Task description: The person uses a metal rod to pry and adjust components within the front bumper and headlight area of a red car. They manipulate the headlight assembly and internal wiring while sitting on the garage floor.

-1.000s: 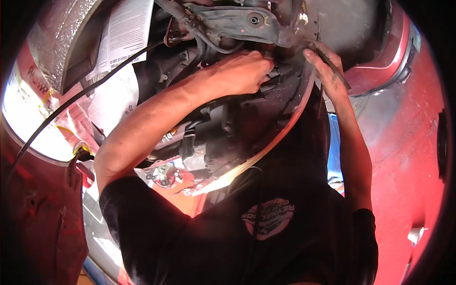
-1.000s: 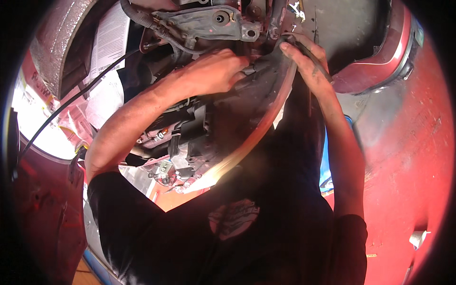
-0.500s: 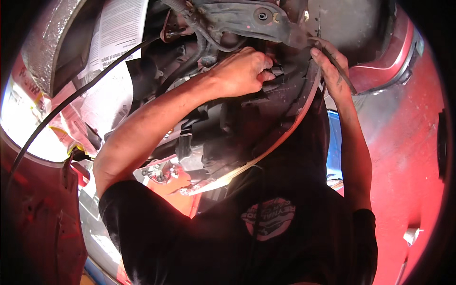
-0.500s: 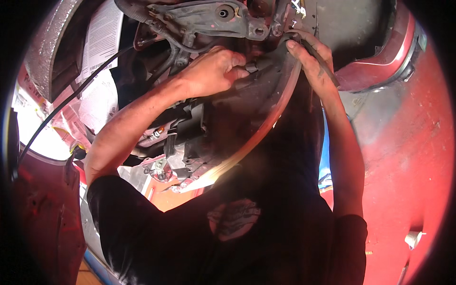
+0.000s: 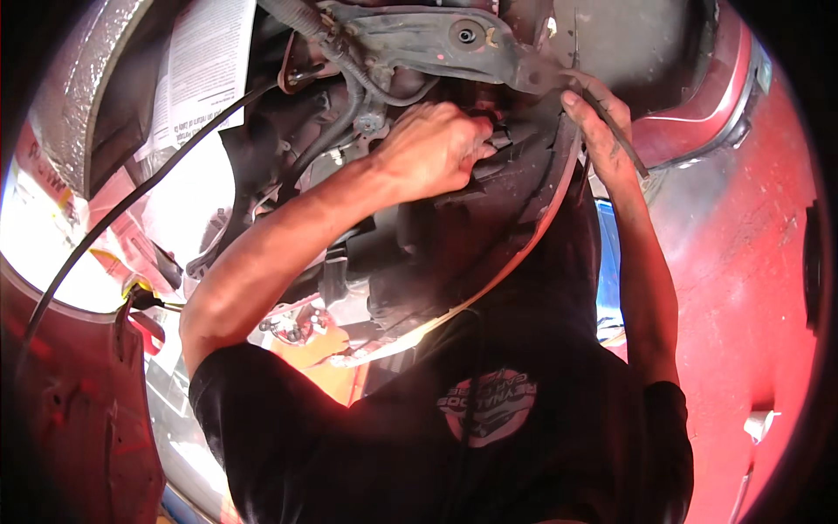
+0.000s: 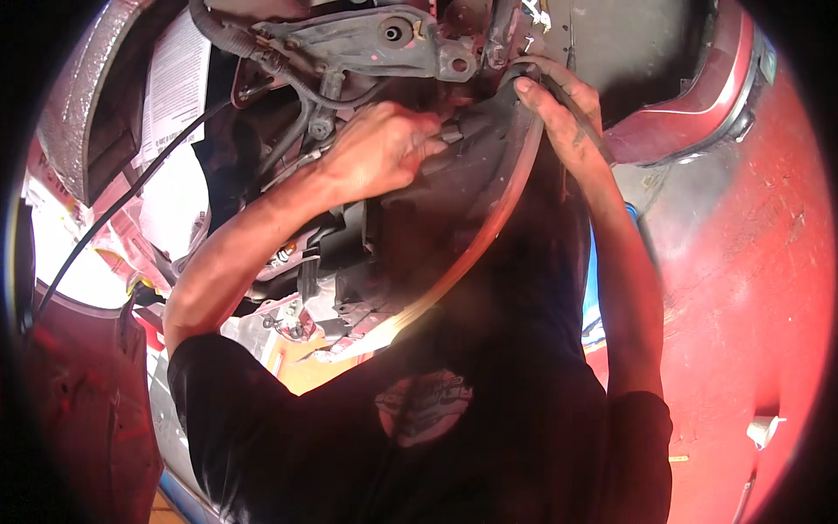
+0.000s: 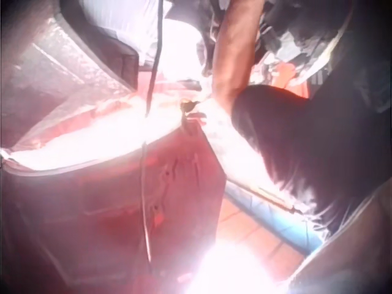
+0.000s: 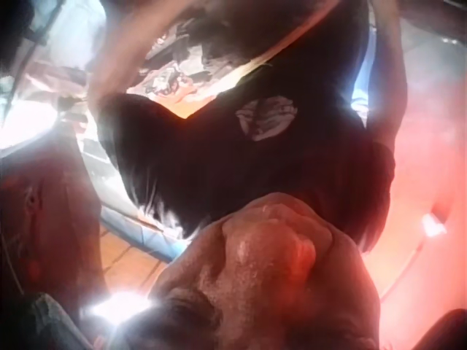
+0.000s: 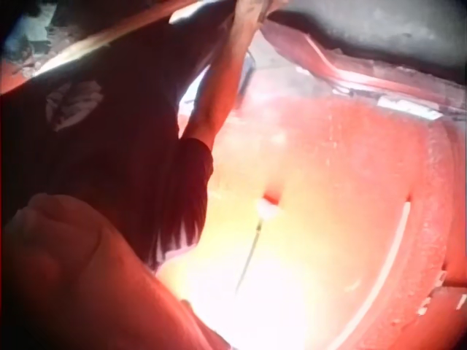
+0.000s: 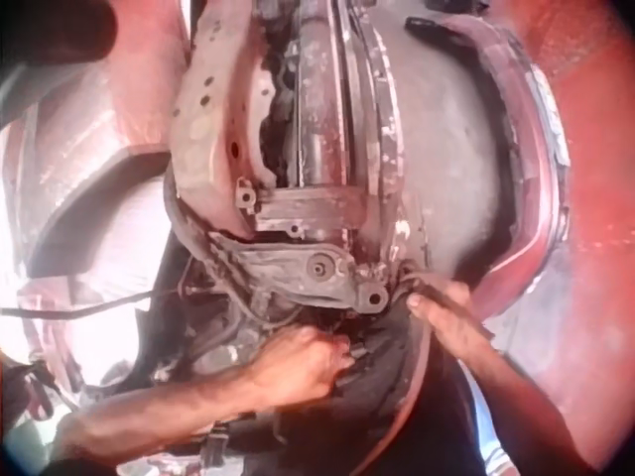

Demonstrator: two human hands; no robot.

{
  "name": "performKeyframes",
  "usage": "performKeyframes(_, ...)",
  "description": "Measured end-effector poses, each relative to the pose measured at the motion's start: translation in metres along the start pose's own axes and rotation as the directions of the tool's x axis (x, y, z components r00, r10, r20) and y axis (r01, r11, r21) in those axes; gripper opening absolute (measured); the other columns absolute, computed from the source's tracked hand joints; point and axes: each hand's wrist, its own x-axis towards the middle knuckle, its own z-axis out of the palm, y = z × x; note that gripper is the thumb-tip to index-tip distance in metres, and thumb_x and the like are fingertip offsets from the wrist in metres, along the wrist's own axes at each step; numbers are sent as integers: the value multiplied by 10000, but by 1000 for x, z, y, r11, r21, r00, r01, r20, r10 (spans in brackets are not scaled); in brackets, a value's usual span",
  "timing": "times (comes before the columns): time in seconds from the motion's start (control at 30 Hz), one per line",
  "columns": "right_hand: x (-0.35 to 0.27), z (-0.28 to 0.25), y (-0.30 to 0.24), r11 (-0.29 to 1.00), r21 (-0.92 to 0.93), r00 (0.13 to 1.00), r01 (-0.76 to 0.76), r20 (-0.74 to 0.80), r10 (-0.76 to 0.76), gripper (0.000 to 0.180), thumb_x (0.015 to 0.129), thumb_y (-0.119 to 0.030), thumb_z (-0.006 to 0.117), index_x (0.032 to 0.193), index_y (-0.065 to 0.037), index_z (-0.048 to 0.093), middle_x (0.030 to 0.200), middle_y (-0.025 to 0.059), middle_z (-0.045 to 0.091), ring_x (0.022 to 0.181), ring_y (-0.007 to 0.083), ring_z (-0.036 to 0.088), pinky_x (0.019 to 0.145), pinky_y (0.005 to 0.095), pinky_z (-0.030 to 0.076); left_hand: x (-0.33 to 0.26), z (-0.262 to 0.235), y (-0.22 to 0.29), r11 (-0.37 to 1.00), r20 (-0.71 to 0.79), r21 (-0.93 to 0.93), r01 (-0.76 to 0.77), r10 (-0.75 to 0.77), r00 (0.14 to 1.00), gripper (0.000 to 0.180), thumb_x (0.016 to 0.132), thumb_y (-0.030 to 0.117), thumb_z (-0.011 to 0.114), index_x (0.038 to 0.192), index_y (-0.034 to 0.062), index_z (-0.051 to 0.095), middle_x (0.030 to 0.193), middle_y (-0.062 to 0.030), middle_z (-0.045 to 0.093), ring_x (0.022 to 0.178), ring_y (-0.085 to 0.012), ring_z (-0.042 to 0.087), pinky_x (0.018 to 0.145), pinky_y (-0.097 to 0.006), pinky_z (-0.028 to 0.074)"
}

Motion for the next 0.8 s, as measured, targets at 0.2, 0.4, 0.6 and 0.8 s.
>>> performKeyframes(0.2,1,-1,4,999,25,999,33,-13,-33,355,930,-195,709,1203,32,689,965,54,695,893,130,628,834,273,505,6,-2,0,977,26,-176,124,-122,992,81,883,47,674,915,-27,676,858,-227,698,831,-413,687,741,-452,521)
performKeyframes(0.4,3,-2,3,998,31,998,53,24,-53,340,936,-187,702,1190,39,685,943,61,690,874,126,627,813,271,507,5,-8,7,973,69,-158,168,-159,985,178,936,96,657,1039,-40,709,937,-215,730,920,-350,718,825,-414,530)
performKeyframes(0.6,4,-5,5,998,21,998,52,32,-53,321,943,-174,688,1183,39,680,934,61,686,863,132,629,806,276,509,19,-12,-3,931,228,-264,254,-196,954,200,939,128,682,872,-60,665,729,-137,608,712,-184,591,708,-382,478)
performKeyframes(0.8,1,-4,2,998,29,997,57,50,-59,317,944,-177,689,1172,43,677,949,72,679,869,140,633,812,283,510,18,-10,-3,957,191,-203,206,-168,967,196,920,115,697,830,-53,648,675,-168,571,628,-231,551,644,-412,441)
